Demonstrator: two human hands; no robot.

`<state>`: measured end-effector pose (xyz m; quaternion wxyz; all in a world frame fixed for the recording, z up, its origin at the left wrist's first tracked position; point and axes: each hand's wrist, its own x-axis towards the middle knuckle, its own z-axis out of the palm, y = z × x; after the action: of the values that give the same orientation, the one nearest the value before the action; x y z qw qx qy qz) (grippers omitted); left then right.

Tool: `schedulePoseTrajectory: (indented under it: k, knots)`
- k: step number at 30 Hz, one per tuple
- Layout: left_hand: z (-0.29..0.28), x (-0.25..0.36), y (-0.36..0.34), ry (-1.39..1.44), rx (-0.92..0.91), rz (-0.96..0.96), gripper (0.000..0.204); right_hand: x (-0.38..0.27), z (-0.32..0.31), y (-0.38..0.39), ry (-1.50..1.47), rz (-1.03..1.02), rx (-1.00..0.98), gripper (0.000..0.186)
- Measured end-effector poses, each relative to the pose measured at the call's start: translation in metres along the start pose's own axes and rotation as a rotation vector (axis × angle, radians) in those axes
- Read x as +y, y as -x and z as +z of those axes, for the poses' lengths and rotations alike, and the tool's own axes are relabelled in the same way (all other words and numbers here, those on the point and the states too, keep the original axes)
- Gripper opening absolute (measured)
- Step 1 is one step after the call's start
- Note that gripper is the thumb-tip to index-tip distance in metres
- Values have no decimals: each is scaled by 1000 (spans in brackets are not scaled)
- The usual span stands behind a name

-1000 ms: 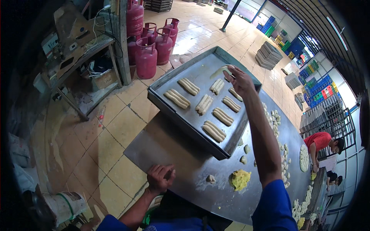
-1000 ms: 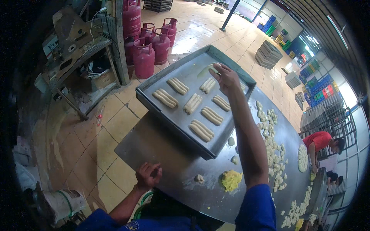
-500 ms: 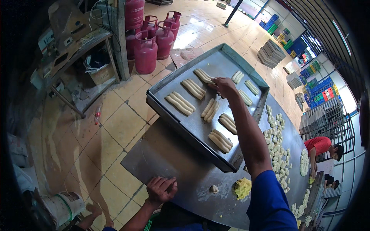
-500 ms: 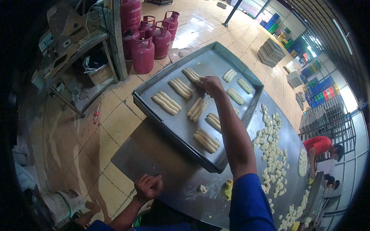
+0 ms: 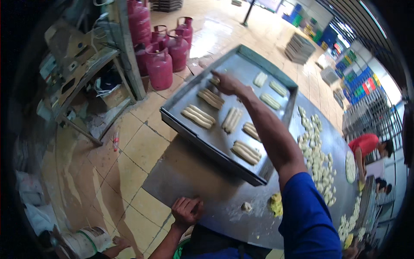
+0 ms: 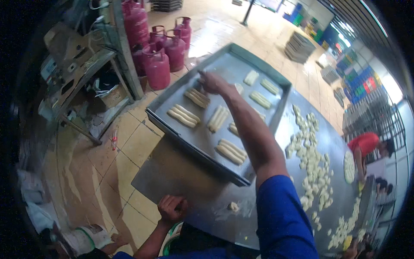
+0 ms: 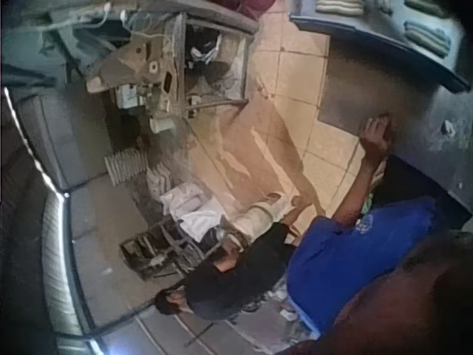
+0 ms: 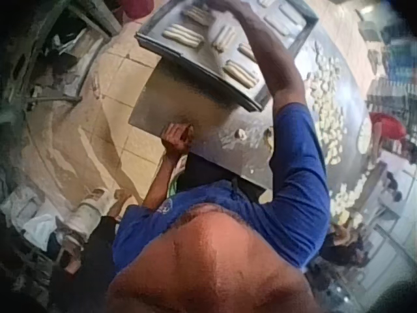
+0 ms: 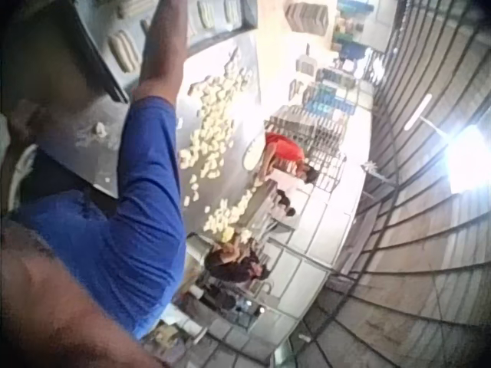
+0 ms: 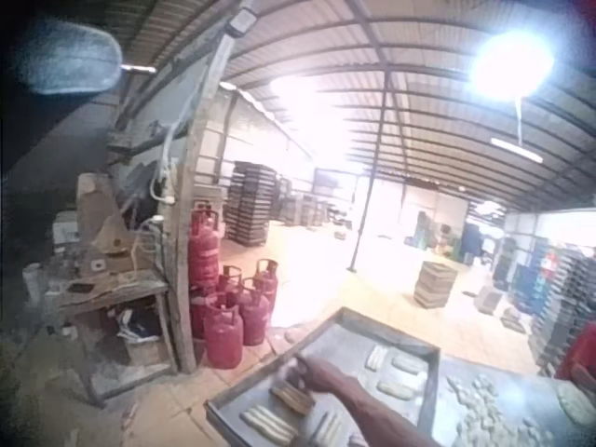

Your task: The person prepares pastries by filling pieces of dough with yellow paste, rolling them into elongated dough sticks by hand, and placing the rolled dough sticks onto a metal tray.

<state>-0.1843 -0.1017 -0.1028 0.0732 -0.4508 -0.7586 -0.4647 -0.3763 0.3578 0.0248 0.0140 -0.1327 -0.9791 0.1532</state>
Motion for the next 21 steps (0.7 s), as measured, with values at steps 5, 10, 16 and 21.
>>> schedulePoseTrajectory:
  k: [5, 10, 16, 21]
  knots:
    - [-12, -6, 10, -42, 50, -46, 11, -45, -99, 72, -70, -348, 327, 36]
    - [-3, -1, 9, -86, -1, -10, 25, -7, -190, 293, 71, -17, 376, 31]
    - [1, 9, 8, -57, -12, 21, 19, 100, -77, 474, -79, 567, 278, 35]
    - [-5, 11, 5, -95, -14, 1, 16, 135, 34, 498, -134, 661, 444, 32]
